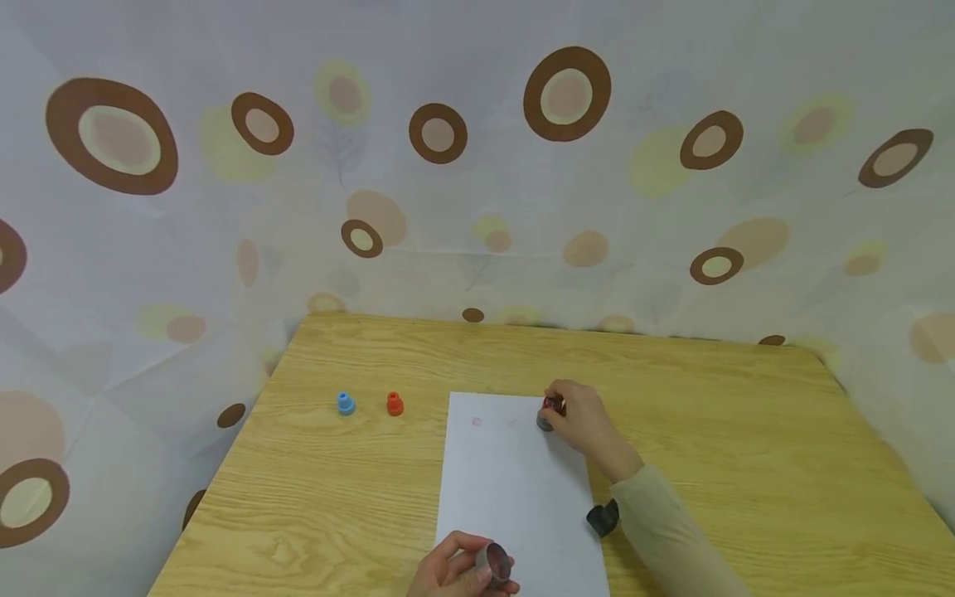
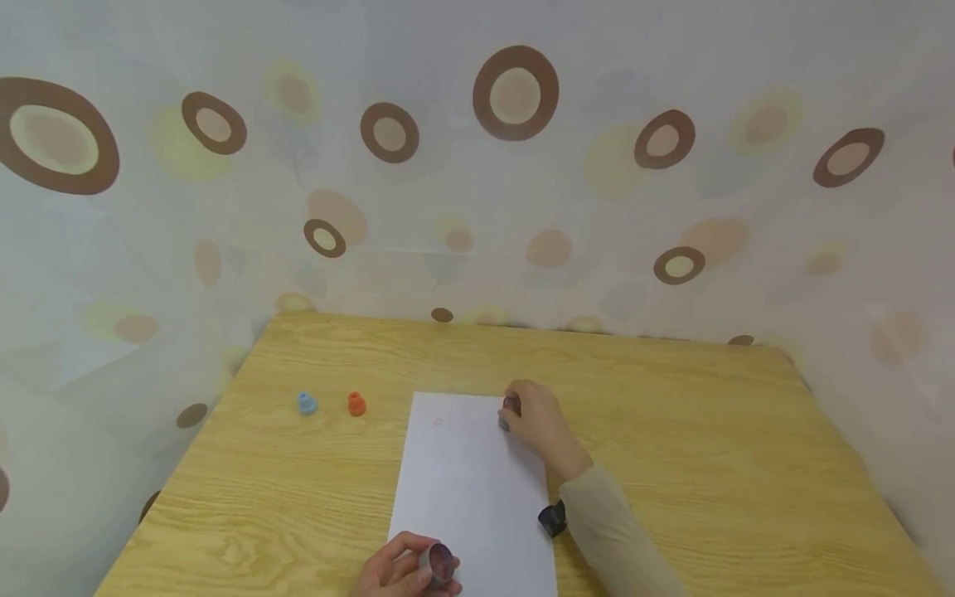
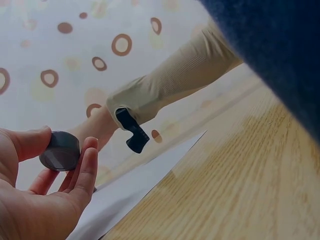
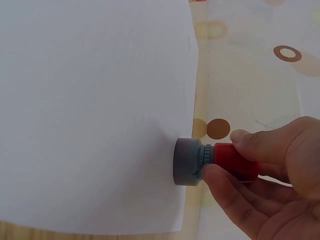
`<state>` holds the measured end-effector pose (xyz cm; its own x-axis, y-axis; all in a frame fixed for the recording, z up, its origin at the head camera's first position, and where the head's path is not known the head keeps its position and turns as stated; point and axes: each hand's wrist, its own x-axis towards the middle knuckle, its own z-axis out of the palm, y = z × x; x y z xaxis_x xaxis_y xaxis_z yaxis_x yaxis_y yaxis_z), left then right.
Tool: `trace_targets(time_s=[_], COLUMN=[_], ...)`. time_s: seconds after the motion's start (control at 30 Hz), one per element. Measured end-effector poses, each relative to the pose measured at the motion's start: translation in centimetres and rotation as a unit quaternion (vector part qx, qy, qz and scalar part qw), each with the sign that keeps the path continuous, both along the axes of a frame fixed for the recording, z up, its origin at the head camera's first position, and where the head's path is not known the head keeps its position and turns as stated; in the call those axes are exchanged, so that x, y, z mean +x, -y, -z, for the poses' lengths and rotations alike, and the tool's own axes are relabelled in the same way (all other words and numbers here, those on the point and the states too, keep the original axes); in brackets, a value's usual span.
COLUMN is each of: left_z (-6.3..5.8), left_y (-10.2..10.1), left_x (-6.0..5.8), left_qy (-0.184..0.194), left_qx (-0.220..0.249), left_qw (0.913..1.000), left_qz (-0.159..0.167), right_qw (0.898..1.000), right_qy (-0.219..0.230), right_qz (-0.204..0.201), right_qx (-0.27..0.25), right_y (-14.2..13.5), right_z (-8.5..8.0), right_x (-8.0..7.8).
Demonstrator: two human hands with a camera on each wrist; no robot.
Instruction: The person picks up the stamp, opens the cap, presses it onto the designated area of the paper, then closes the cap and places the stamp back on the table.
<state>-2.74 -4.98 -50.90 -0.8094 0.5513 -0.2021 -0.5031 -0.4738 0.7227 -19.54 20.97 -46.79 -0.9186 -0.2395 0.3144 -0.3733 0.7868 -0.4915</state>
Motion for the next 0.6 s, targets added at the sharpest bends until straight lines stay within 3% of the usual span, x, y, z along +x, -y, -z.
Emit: trace_targets(time_s=[0.6], left_z=[-0.30], left_y=[0.12], left_x=[-0.08], left_qy=[-0.006], left_qx=[-0.014], left_qw=[0.9999], left_qz=[-0.006], right_qw=[1.000], right_qy=[0.011], right_qz=[-0.004], right_qx=[-0.004], right_y=[-0.06], right_z=[0.01], right_x=[-0.10])
